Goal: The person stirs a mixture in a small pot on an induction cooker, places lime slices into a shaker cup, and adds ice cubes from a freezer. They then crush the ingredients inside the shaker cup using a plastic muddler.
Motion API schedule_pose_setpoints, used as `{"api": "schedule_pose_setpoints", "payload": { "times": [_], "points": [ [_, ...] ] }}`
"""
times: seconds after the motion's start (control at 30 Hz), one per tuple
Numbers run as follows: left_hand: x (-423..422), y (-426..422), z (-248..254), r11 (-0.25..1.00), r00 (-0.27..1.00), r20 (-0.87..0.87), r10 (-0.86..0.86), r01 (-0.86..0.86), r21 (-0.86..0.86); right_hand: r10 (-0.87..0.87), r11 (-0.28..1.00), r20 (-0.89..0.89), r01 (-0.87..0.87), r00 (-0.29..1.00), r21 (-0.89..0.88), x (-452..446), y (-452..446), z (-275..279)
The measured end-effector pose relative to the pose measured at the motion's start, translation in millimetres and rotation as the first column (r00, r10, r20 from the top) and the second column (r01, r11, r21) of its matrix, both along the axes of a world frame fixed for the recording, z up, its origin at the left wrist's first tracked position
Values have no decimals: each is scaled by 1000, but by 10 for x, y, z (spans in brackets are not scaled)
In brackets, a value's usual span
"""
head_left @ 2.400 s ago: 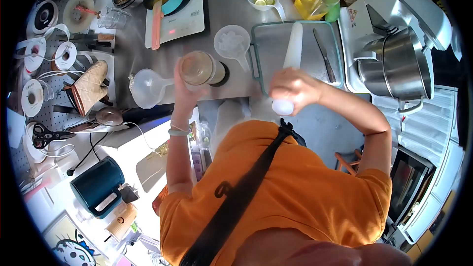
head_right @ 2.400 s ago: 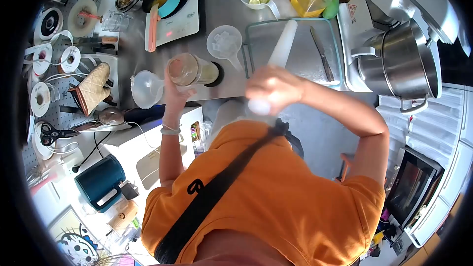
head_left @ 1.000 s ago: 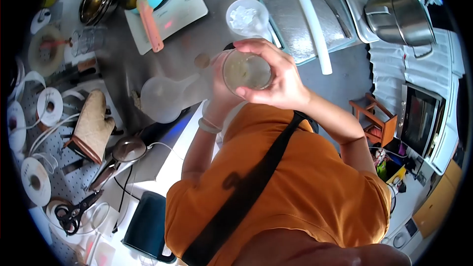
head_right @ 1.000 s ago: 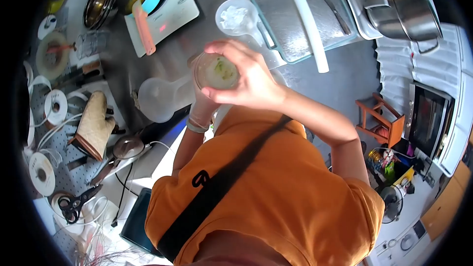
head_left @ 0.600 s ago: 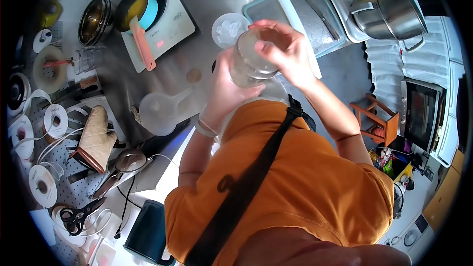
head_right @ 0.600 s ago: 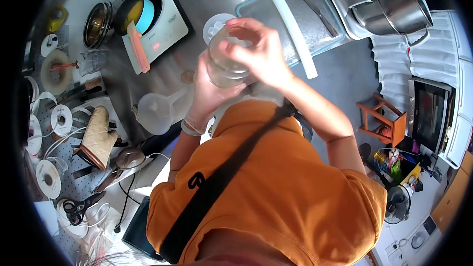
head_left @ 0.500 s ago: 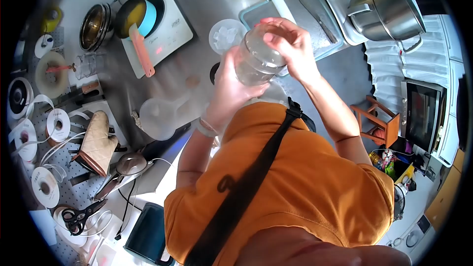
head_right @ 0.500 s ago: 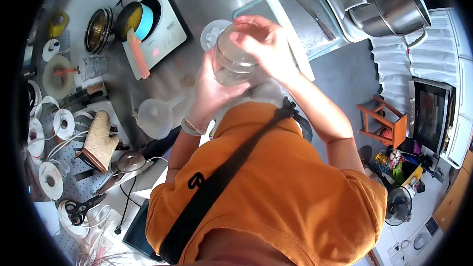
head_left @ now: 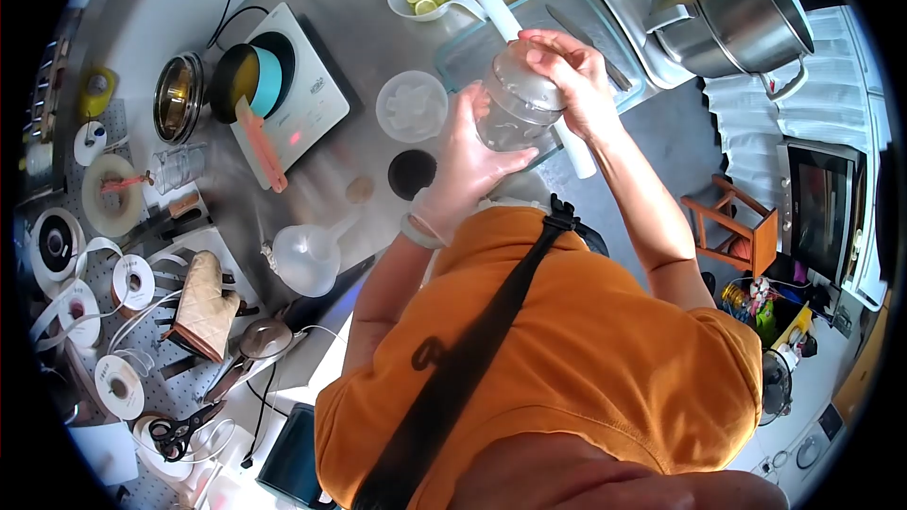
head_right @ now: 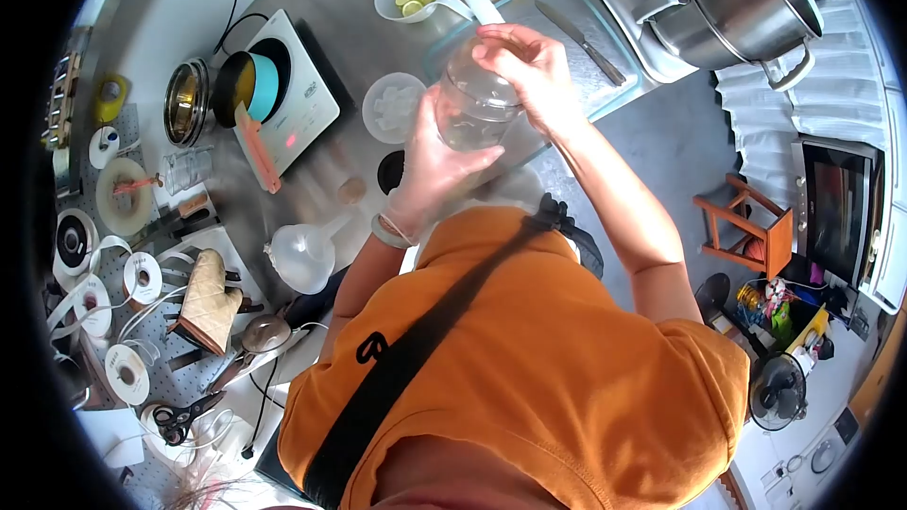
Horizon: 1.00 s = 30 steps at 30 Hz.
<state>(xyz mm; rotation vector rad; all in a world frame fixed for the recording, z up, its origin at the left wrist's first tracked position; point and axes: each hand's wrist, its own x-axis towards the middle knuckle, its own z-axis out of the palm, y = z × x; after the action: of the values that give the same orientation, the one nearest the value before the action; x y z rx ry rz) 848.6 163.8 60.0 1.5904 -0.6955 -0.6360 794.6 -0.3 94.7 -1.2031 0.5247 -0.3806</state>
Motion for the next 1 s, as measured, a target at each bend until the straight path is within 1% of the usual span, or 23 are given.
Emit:
{"api": "schedule_pose_setpoints", "payload": {
  "times": [0.07,0.1,0.13,0.17,0.2,0.27,0.3,0.33,0.4,0.47,0.53,0.63,0.7,0.73,0.8,0.83,0.87,0.9,0.93,1.0],
  "points": [
    [13,-39,-26,994,1000,-16,-2,0,-110,128,982,-14,-129,992,-135,-8,-52,18],
    [26,-39,-1,994,1000,-12,-2,1,-111,128,982,-10,-128,992,-136,-23,-92,33],
    [35,-27,67,996,999,43,-10,14,-87,225,974,48,-224,973,-9,-56,-138,69],
    [51,-18,117,997,995,102,-18,25,-66,312,940,119,-324,943,107,-70,-174,132],
    [72,-13,127,997,994,112,-16,25,-73,334,876,178,-374,926,304,-108,-190,242],
    [92,49,105,997,985,162,-59,66,-32,408,864,101,-419,908,280,-209,-173,293],
    [95,91,84,997,978,198,-71,77,-24,365,863,90,-373,927,342,-252,-147,355],
    [92,119,61,997,977,202,-67,74,-24,368,861,94,-377,925,340,-293,-139,409],
    [70,170,17,995,969,232,-88,98,-32,485,814,53,-472,873,339,-364,-124,507],
    [89,189,-2,993,971,219,-99,111,-42,490,806,38,-469,871,361,-352,-111,592],
    [131,207,-10,990,969,217,-113,129,-57,548,785,4,-516,837,343,-311,-113,653],
    [140,234,-30,991,968,224,-112,124,-41,544,779,16,-512,839,363,-262,-131,689],
    [138,187,-55,986,975,163,-149,158,-48,539,789,-16,-498,842,360,-233,-137,751],
    [169,134,-31,985,972,177,-152,165,-57,534,796,-12,-498,845,345,-207,-178,769],
    [176,90,29,981,978,101,-184,190,-49,562,775,-5,-524,827,353,-196,-256,730],
    [191,67,79,979,976,108,-189,195,-52,536,804,62,-531,842,267,-170,-251,700],
    [192,63,137,987,985,61,-160,159,7,533,806,64,-529,844,265,-172,-322,751],
    [189,53,161,990,992,13,-125,124,67,379,923,-42,-381,924,-45,-159,-443,863],
    [200,75,94,989,991,6,-130,129,68,186,910,-93,-208,978,-359,-145,-564,916],
    [216,191,-112,998,996,73,-59,61,-34,173,958,-82,-187,982,-216,-152,-919,768]
  ]
}}
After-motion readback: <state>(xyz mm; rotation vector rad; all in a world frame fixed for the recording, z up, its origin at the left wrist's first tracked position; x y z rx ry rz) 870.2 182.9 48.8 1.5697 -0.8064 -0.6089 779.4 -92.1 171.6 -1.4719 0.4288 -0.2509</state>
